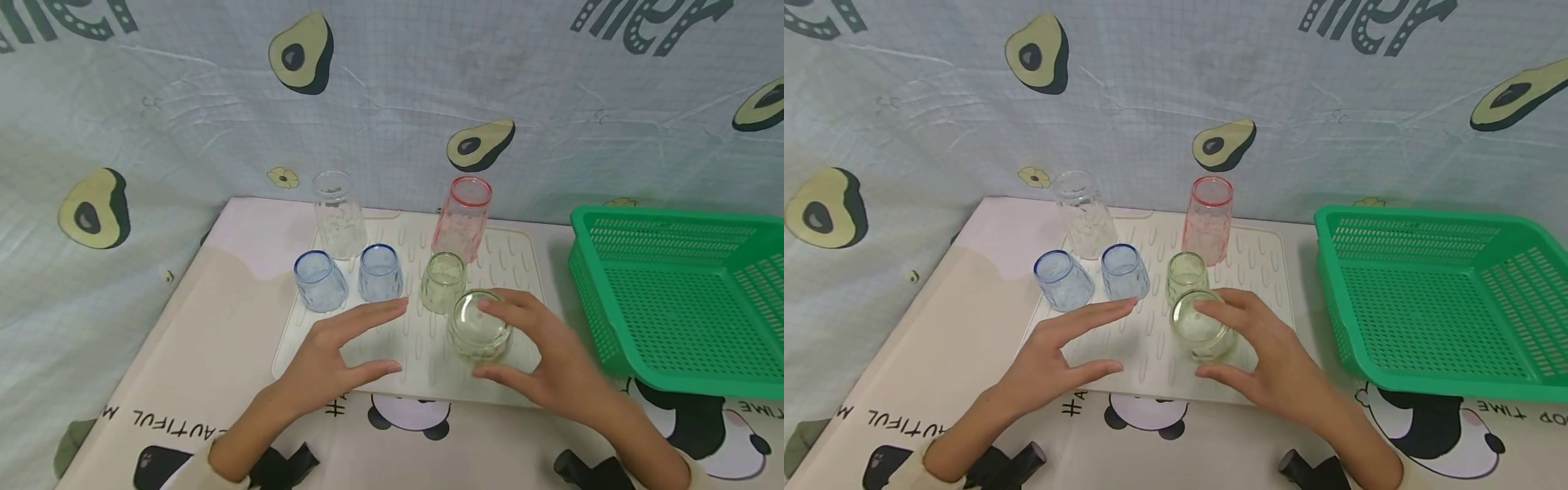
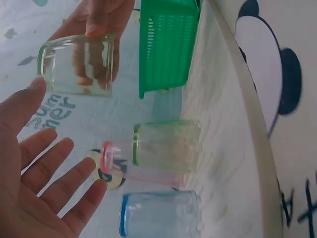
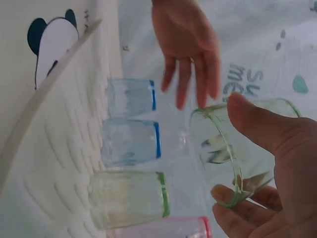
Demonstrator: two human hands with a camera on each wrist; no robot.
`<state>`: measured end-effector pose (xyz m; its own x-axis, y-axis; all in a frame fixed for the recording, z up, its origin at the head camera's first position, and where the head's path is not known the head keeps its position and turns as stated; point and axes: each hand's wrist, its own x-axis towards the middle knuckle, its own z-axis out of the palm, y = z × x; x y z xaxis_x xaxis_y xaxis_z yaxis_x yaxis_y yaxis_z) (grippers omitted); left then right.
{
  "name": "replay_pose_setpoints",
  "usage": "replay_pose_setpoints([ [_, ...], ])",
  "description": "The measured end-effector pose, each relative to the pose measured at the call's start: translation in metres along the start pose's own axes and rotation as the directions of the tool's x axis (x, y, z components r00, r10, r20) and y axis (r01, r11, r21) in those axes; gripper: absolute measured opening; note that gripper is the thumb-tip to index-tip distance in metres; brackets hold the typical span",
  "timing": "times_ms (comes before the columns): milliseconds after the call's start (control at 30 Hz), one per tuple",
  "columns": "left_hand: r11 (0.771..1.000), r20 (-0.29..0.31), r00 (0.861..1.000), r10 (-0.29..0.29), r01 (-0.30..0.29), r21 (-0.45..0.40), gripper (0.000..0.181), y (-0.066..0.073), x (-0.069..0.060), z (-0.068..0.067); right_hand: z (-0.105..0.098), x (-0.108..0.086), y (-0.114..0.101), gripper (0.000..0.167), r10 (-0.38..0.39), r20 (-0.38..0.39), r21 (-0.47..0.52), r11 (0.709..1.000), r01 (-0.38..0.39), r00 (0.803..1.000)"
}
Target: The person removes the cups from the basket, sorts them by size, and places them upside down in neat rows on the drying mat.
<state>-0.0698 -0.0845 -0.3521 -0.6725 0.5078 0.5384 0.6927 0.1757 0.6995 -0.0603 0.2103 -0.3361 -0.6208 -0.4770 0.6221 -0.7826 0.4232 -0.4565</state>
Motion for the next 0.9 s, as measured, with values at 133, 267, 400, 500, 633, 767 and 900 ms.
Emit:
replay_pose_setpoints([
  [133, 0.993, -0.014, 0.996, -0.087, 0.088, 0.081, 0.058, -0.008, -0.019, -0.018, -0.008, -0.004, 0.009, 0.078, 0.088, -0.104, -0.021, 0.996, -0.09, 0.991],
  [267, 0.971, -0.035, 0.988, -0.152, 0.156, 0.18, 0.058, -0.014, -0.036, -0.034, -0.015, -0.006, 0.019, 0.084, 0.17, -0.158, 0.035, 0.985, -0.167, 0.973],
  [400, 0.954, -0.068, 0.981, -0.181, 0.192, 0.231, 0.061, -0.017, -0.048, -0.046, -0.018, -0.007, 0.027, 0.088, 0.216, -0.177, 0.093, 0.975, -0.202, 0.96],
  [500, 0.944, -0.074, 0.977, -0.201, 0.213, 0.251, 0.062, -0.021, -0.056, -0.053, -0.018, -0.007, 0.031, 0.088, 0.24, -0.189, 0.14, 0.966, -0.216, 0.952],
  [633, 0.91, -0.059, 0.965, -0.257, 0.262, 0.322, 0.06, -0.029, -0.067, -0.062, -0.018, -0.007, 0.037, 0.086, 0.274, -0.208, 0.171, 0.955, -0.241, 0.939],
  [767, 0.88, -0.065, 0.957, -0.284, 0.287, 0.378, 0.057, -0.042, -0.076, -0.071, -0.016, -0.009, 0.043, 0.093, 0.305, -0.215, 0.169, 0.947, -0.272, 0.928],
  [900, 0.882, -0.089, 0.956, -0.278, 0.291, 0.37, 0.057, -0.054, -0.087, -0.076, -0.011, -0.011, 0.049, 0.098, 0.34, -0.212, 0.185, 0.935, -0.304, 0.916],
])
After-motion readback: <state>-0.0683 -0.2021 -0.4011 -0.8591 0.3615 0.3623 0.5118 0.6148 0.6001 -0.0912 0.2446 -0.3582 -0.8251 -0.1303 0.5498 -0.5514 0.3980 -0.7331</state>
